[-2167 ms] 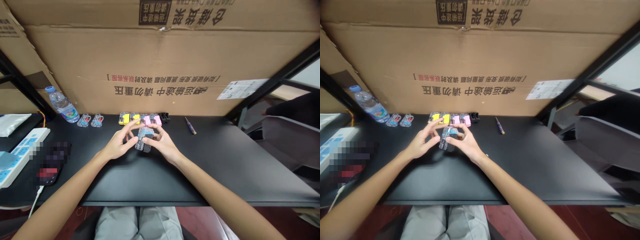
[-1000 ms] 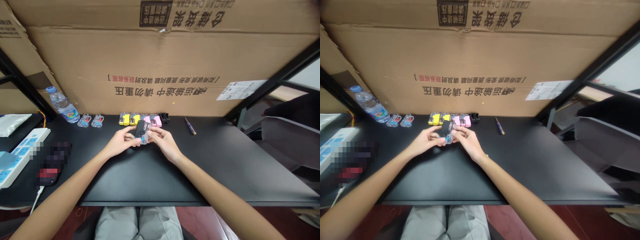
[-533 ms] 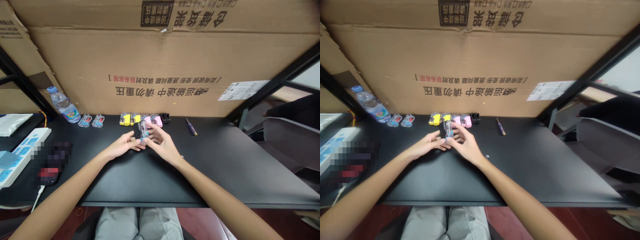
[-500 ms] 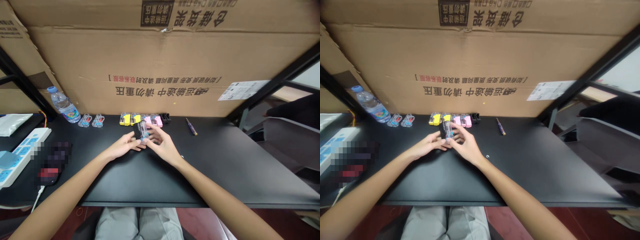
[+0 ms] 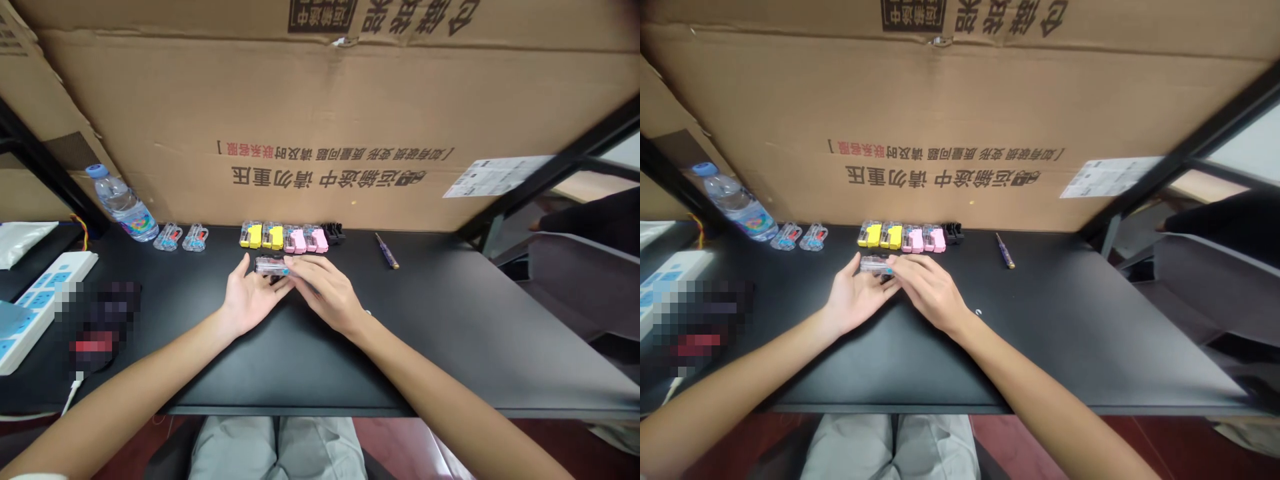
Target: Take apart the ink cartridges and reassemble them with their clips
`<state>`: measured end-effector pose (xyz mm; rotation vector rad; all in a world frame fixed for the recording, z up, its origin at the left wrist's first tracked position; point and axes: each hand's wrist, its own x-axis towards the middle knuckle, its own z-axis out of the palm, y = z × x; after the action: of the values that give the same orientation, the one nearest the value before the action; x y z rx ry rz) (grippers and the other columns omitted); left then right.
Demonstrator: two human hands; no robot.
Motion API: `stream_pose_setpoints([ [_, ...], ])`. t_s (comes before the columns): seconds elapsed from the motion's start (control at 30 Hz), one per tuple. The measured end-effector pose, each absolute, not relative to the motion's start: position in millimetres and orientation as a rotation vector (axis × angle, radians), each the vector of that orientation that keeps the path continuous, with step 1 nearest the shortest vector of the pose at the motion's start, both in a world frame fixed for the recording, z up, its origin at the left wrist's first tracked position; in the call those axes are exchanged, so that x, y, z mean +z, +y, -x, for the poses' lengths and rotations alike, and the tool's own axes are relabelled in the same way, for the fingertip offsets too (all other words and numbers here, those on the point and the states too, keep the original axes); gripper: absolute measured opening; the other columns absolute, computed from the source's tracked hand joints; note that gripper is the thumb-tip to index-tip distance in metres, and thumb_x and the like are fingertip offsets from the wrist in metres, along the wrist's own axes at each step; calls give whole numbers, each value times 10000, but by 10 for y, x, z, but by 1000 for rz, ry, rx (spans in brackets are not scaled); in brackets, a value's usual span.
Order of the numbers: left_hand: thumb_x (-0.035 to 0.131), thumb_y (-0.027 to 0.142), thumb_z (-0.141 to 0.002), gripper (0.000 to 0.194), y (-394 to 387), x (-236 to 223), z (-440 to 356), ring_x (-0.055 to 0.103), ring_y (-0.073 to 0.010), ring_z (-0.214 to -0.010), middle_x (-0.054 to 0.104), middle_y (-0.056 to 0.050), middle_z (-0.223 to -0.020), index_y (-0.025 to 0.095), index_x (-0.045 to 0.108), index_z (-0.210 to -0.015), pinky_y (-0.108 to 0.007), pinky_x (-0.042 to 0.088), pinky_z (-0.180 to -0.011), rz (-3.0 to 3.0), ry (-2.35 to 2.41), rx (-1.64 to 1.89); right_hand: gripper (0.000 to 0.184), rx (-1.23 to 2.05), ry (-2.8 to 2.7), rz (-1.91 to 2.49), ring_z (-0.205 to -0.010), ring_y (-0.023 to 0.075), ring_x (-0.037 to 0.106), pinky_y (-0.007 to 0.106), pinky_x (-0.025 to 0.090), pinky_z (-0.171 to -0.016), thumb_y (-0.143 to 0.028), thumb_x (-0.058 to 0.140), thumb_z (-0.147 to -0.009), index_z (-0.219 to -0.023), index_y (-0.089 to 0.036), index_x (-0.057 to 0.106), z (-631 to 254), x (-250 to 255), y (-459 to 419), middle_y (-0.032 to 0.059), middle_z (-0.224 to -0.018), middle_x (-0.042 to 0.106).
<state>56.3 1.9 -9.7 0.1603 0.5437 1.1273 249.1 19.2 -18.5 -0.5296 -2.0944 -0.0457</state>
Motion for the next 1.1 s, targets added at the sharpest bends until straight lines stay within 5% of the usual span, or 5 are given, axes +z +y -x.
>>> stream_pose_setpoints([
  [0.3,488,430,-1072,412,14,-62,-590,740,-283,-1176,783,-182,-1159,112,743,-1133,-442,554,-1167,-176,588,1150,561,-20,-2046,539,-1181,277,775,492,682,-998,-67,681,-1007,-1510,-310,624,-2450,-191,179,85,-1323,799],
  [0.5,548,463,-1060,384,56,-98,-507,751,-293,-1175,779,-181,-1169,132,741,-1034,-459,545,-1166,-372,647,1142,354,475,-1614,855,-1109,259,801,443,671,-1009,-304,787,-979,-1327,-277,728,-2456,-233,208,87,-1245,817],
  [0.77,829,363,-900,416,179,-154,-322,762,-289,-1134,762,-118,-1283,213,711,-1270,-494,602,-1062,-1037,843,1154,483,1061,-1319,1009,-1090,280,792,462,667,-990,-537,909,-822,-1161,-216,786,-2525,-255,328,109,-1185,829],
  [0.87,856,302,-870,489,187,-172,-318,730,-314,-1234,748,-135,-1318,225,679,-1319,-489,639,-1024,-1107,873,1155,484,1140,-1353,1017,-1032,278,804,469,675,-962,-548,902,-824,-1158,-208,821,-2523,-232,315,112,-1160,842],
  [1.1,930,237,-791,670,189,-106,-231,789,-296,-1070,768,-139,-1228,251,665,-1405,-471,685,-935,-1076,812,1032,386,1166,-1530,991,-989,268,812,451,669,-934,-526,855,-887,-1113,-214,866,-2578,-151,297,101,-1136,853],
])
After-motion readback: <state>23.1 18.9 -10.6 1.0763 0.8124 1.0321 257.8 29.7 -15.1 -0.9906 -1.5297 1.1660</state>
